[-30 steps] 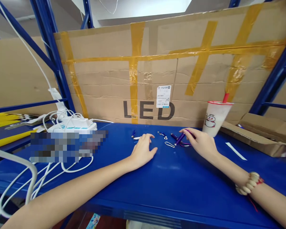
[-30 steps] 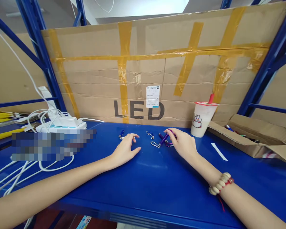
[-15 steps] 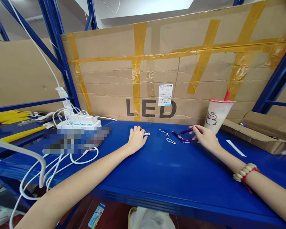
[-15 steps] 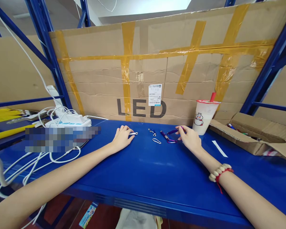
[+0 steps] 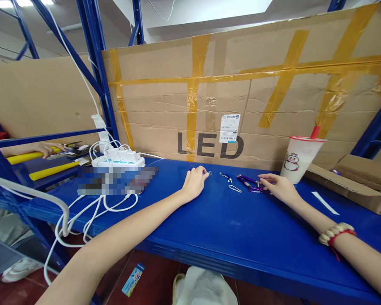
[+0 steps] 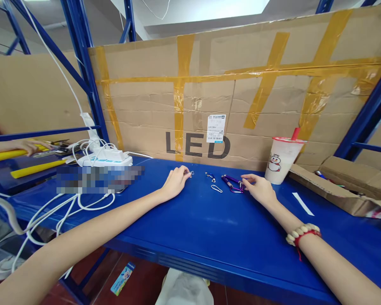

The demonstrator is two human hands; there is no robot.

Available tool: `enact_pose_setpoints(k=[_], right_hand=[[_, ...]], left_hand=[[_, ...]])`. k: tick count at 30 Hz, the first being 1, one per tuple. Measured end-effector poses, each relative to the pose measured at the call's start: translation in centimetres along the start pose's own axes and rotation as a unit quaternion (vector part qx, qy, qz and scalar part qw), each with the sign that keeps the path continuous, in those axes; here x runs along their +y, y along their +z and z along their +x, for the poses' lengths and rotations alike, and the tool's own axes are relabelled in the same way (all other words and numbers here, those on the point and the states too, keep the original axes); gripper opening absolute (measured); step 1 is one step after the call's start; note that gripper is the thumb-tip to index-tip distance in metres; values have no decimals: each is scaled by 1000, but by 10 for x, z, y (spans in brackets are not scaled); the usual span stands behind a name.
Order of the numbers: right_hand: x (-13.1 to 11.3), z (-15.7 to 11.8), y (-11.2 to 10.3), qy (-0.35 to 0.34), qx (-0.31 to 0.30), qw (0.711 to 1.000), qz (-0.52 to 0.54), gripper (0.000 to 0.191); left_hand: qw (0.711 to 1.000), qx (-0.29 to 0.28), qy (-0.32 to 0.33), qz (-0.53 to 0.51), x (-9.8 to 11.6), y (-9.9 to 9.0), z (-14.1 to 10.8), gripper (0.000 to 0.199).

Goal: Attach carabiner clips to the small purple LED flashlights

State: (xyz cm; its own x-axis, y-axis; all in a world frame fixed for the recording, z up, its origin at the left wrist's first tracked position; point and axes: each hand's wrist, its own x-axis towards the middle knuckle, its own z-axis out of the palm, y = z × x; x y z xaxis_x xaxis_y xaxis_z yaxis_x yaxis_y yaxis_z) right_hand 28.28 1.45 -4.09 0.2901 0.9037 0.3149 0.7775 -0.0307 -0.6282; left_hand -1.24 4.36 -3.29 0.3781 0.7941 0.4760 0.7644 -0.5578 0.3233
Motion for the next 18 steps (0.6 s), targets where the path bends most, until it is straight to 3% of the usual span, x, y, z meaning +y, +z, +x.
enact_pose_setpoints(k=[12, 18], right_hand=[[-12, -7, -3, -11, -14, 996, -88, 28], [-16, -11, -4, -25, 2, 994, -103, 27]], left_hand=[[994, 18, 5, -105, 5, -4, 0, 20], [994, -29, 32, -105, 10, -8, -5, 26]])
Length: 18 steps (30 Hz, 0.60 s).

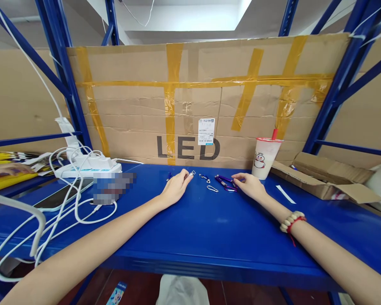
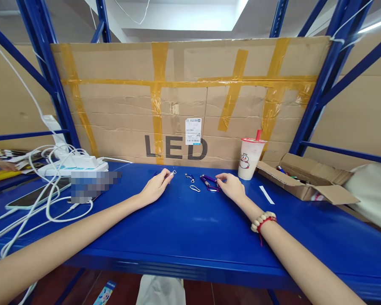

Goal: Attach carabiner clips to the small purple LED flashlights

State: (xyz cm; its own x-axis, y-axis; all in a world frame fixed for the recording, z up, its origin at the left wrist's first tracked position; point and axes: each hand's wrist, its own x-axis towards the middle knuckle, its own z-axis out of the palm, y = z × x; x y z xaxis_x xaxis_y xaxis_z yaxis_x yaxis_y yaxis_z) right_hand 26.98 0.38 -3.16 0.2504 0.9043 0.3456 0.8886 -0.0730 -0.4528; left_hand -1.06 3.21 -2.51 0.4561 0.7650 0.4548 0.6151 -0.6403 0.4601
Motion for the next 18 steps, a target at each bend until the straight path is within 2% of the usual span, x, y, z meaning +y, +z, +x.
enact_pose_setpoints(k=[5, 8, 13, 16, 18], right_hand=[[-13, -7, 0, -56, 49, 997, 18, 23], [-22, -12, 2, -115, 53, 990, 57, 21], [-29, -17, 7, -167, 10, 981, 102, 20], [-32, -18, 7, -181, 13, 976, 122, 20], [-35, -21, 5, -192, 23, 972, 134, 21]], left_hand=[[998, -28, 36, -40, 10, 2, -6, 22], [996, -3, 42, -81, 10, 7, -5, 18], [981, 78, -41, -173, -3, 13, 2, 14], [969, 71, -95, -217, -5, 13, 4, 20], [969, 41, -94, -225, -2, 12, 2, 22]])
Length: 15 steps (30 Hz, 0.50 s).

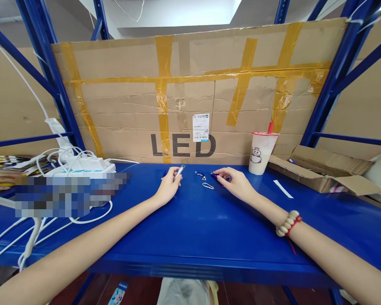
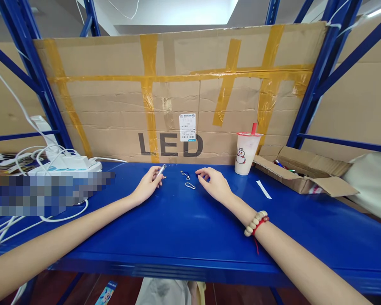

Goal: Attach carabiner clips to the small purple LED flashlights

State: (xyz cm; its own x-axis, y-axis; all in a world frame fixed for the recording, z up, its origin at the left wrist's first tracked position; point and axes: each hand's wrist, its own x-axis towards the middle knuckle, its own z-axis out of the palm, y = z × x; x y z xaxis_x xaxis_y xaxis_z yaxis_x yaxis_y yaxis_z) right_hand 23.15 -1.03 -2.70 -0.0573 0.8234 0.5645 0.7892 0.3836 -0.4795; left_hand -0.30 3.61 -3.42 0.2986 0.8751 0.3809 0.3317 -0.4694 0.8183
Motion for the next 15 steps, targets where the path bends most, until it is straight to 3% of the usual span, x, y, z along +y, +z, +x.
enact_pose_setpoints(k=[4, 8, 15], right_hand=[[-13, -3, -2, -42, 3, 999, -9, 22], [-16, -6, 0, -59, -43, 996, -52, 24], [-6, -7, 4, -79, -150, 982, -86, 21]], left_hand=[[991, -54, 91, 88, 9, 5, -9, 19], [955, -132, 177, 199, 14, 8, -16, 16], [958, -122, 148, 214, 19, 7, -18, 29]])
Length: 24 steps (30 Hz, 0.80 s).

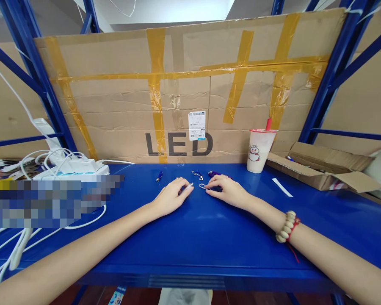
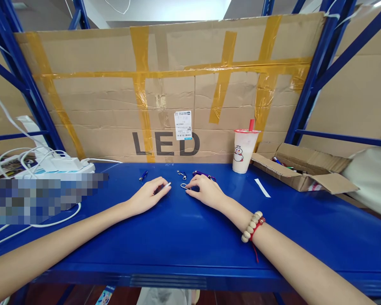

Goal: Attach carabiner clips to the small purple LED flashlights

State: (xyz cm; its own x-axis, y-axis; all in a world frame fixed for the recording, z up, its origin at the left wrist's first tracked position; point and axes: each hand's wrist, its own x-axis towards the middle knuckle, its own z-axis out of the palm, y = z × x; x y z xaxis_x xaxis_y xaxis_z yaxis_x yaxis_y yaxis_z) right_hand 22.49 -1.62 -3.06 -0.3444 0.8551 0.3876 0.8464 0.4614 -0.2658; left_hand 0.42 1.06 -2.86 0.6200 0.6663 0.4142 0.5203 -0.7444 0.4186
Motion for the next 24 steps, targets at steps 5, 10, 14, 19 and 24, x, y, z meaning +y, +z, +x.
enact_pose_setpoints(k=[5, 10, 14, 19, 24], right_hand=[[-12, 1, 0, -22, -1, 999, 49, 14], [-25, 0, 4, -67, -17, 994, 82, 12], [-29, -1, 2, -93, 14, 993, 70, 16], [-33, -3, -1, -120, 32, 989, 78, 16], [-38, -4, 2, -113, 80, 987, 78, 28]], left_hand=[[994, -4, -87, -64, 12, -1, -2, 32], [994, -6, -88, -57, 18, 1, -3, 27], [993, -5, -82, -83, 16, 2, -4, 25], [983, -3, -44, -176, 14, 0, -4, 26], [983, 3, -34, -181, 13, 0, -5, 29]])
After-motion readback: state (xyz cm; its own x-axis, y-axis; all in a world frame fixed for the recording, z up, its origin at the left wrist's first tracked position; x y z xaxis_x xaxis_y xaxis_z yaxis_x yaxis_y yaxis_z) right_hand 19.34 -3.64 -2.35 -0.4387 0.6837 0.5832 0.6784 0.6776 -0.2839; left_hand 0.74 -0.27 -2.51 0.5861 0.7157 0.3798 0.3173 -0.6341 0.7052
